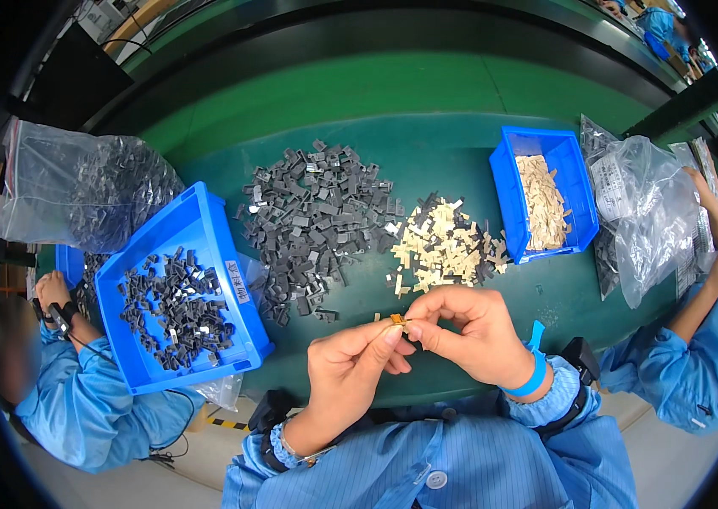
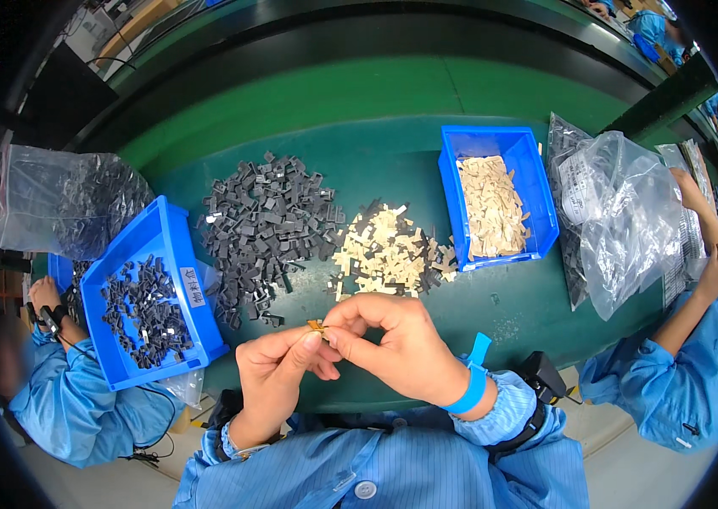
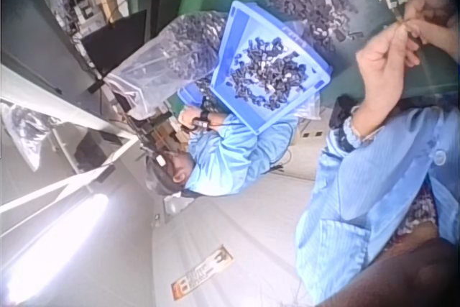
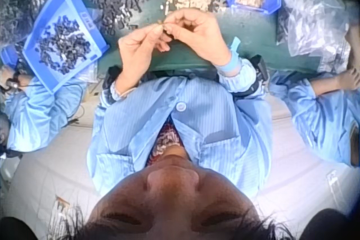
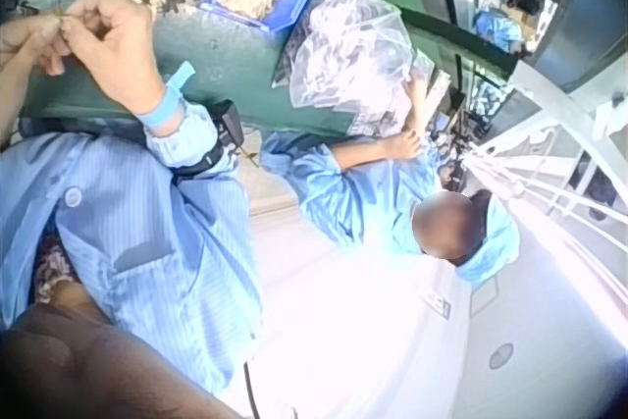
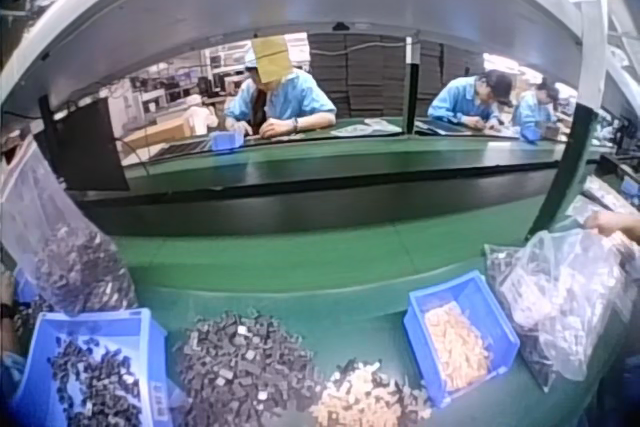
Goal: Assembling two small plastic pieces (one black, one white) together by hand at an assembly station.
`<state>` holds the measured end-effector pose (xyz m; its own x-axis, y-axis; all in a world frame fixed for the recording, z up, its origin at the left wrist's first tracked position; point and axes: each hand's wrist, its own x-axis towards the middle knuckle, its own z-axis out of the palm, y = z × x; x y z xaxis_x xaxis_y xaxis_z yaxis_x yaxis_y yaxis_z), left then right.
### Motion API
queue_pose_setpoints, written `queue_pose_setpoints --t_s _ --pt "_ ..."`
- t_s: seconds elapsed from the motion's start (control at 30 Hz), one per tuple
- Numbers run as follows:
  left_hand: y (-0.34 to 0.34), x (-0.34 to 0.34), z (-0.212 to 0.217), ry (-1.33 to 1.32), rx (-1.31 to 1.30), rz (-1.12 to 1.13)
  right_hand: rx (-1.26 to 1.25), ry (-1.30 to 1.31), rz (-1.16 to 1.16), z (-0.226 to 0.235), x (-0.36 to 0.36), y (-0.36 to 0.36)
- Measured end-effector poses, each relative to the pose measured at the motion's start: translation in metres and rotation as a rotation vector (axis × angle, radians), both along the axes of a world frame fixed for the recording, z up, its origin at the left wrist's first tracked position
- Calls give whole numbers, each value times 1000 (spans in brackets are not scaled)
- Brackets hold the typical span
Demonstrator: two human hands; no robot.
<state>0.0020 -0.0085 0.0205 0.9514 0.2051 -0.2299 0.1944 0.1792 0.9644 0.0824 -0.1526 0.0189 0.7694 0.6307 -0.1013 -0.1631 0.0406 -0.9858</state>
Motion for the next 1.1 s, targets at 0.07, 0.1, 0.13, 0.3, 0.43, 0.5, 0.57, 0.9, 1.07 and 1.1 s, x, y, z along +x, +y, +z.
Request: queue_pose_setpoints --t_s 0.07,0.1,0.13,0.3,0.43,0.5,0.57,0.9,1.07,1.1 --pt "0 0 2 -25 -31 16 -34 -28 34 4 1 -1" --pt "1 0 3 -51 -62 30 -68 -56 67 7 3 -2" --pt "3 1 2 -51 -63 29 -69 -56 66 9 5 -2" --pt "9 2 1 -172 45 60 -103 -109 85 8 6 -2" --pt "5 2 -6 -216 58 197 -29 129 65 8 2 0" --pt "3 2 -6 -251 102 197 72 206 61 3 -3 3" --pt "2 2 -7 -284 151 204 70 216 53 2 -3 4" --pt "-4 1 -5 -307 182 239 92 236 -9 2 -8 6" --pt "-4 -1 -1 -310 270 282 99 212 -17 5 -12 7" --pt "-4 -1 -1 -328 319 259 100 197 -22 5 -12 8"
